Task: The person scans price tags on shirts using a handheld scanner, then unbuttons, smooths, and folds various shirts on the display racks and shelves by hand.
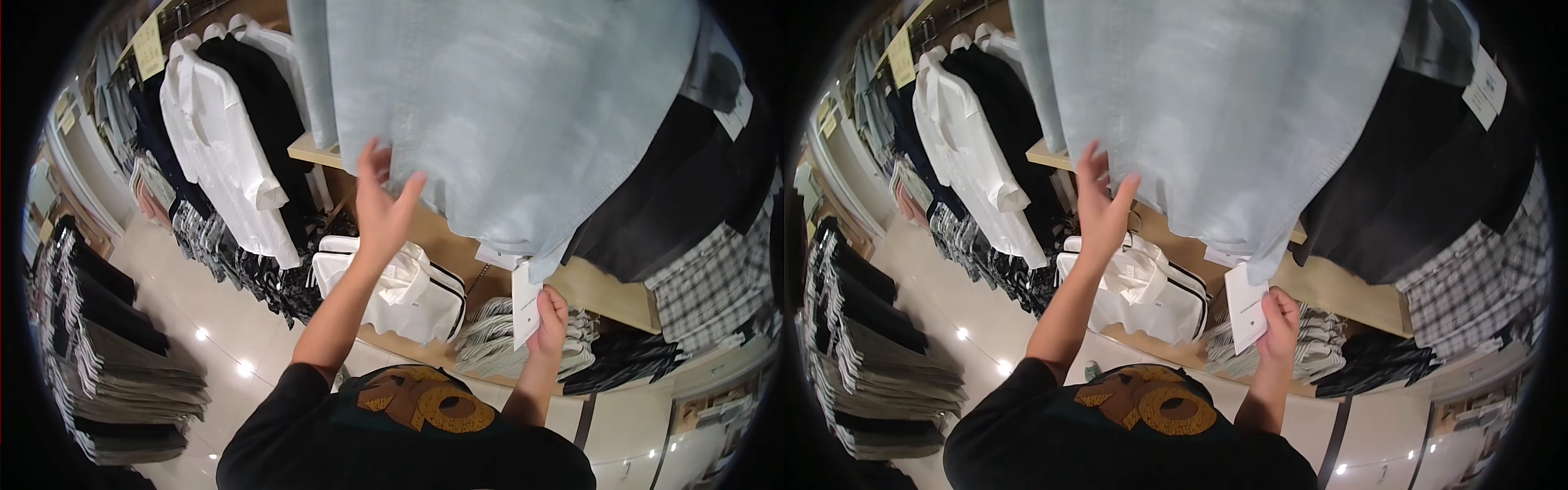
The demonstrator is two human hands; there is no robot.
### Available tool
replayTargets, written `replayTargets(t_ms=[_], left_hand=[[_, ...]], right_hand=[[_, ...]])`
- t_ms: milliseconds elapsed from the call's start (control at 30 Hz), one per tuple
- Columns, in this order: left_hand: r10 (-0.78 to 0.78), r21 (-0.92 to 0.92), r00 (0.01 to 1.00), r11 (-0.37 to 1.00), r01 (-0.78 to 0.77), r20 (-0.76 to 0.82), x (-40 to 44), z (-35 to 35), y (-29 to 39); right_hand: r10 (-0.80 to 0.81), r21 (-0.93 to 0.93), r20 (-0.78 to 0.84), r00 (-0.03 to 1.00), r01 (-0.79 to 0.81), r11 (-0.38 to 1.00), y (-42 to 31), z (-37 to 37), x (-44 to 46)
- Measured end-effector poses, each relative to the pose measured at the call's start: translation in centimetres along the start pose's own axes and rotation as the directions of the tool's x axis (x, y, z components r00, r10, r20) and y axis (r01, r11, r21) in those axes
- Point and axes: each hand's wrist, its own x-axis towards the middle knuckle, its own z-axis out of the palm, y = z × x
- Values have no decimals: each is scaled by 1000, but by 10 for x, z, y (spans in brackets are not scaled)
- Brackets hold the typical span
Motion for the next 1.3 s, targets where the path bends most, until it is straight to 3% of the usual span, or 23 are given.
replayTargets(t_ms=[33, 100, 133, 167, 200, 233, 300, 333, 400, 433, 500, 533, 600, 733, 867, 900, 933, 967, 1000, 1100, 1200, 1233, 1300], left_hand=[[4, 1, 1000, 1000, -4, -23, 4, 1, 5], [-244, -191, 915, 930, 315, 321, 15, 5, 17], [-238, -199, 924, 932, 304, 301, 12, 9, 25], [81, -13, 981, 997, -80, 179, 2, 16, 34], [408, 212, 904, 879, -427, 128, -7, 23, 44], [503, 220, 856, 828, -516, 119, -12, 32, 55], [615, 179, 778, 757, -629, 131, -22, 48, 75], [639, 128, 754, 744, -656, 151, -28, 55, 81], [665, 68, 730, 731, -679, 157, -38, 68, 87], [690, 17, 706, 713, -701, 162, -43, 70, 88], [669, 53, 716, 722, -690, 198, -48, 67, 86], [700, 8, 685, 698, -716, 204, -39, 62, 85], [681, -32, 692, 718, -695, 239, -29, 41, 82], [587, 236, 796, 803, -547, -151, 34, 36, 81], [541, 602, 840, 685, -411, -43, 109, 13, 24], [240, 319, 967, 926, -202, -82, 111, -10, 8], [-74, 7, 997, 997, 74, -20, 117, -31, -2], [-331, -365, 942, 885, 289, -56, 109, -50, 6], [-384, -710, 923, 641, 292, 33, 102, -68, 19], [-312, -529, 950, 810, 253, -24, 83, -121, -2], [-161, -258, 948, 962, 89, -275, 68, -129, 10], [-206, -454, 956, 886, 92, -208, 68, -124, 11], [-67, -528, 962, 845, -87, -265, 37, -82, 35]], right_hand=[[2, -8, 21, 1000, -2, 1000, 4, -8, 0], [-117, -250, -162, 980, 74, 965, 15, -26, 12], [-120, -255, -140, 983, 81, 963, 7, -2, 18], [-464, -506, -238, 853, 299, 809, 5, 25, 20], [-761, -734, -229, 608, 406, 545, -4, 53, 20], [-763, -734, -219, 608, 413, 539, -16, 69, 21], [-852, -716, 257, 456, 682, 149, -42, 100, 20], [-853, -720, 258, 453, 679, 143, -53, 123, 22], [-713, -459, 231, 661, 721, 520, -77, 171, 38], [-721, -464, 220, 657, 721, 515, -90, 183, 50], [-461, -741, 196, 865, 439, 508, -114, 194, 74], [-469, -745, 186, 863, 436, 506, -118, 191, 84], [-505, -503, 100, 857, 481, 718, -125, 178, 102], [-503, -591, -35, 864, 387, 707, -142, 152, 93], [-459, -468, 37, 888, 421, 777, -149, 134, 88], [-453, -467, 41, 891, 418, 779, -150, 127, 85], [-470, -489, 46, 882, 430, 759, -152, 122, 82], [-488, -508, 50, 872, 442, 739, -154, 116, 80], [-478, -498, 39, 878, 431, 752, -154, 103, 79], [-430, -436, 2, 903, 388, 812, -152, 82, 79], [-451, -435, 15, 893, 411, 801, -141, 80, 87], [-446, -431, 18, 895, 409, 804, -138, 83, 90], [-492, -426, -3, 871, 444, 789, -131, 90, 96]])
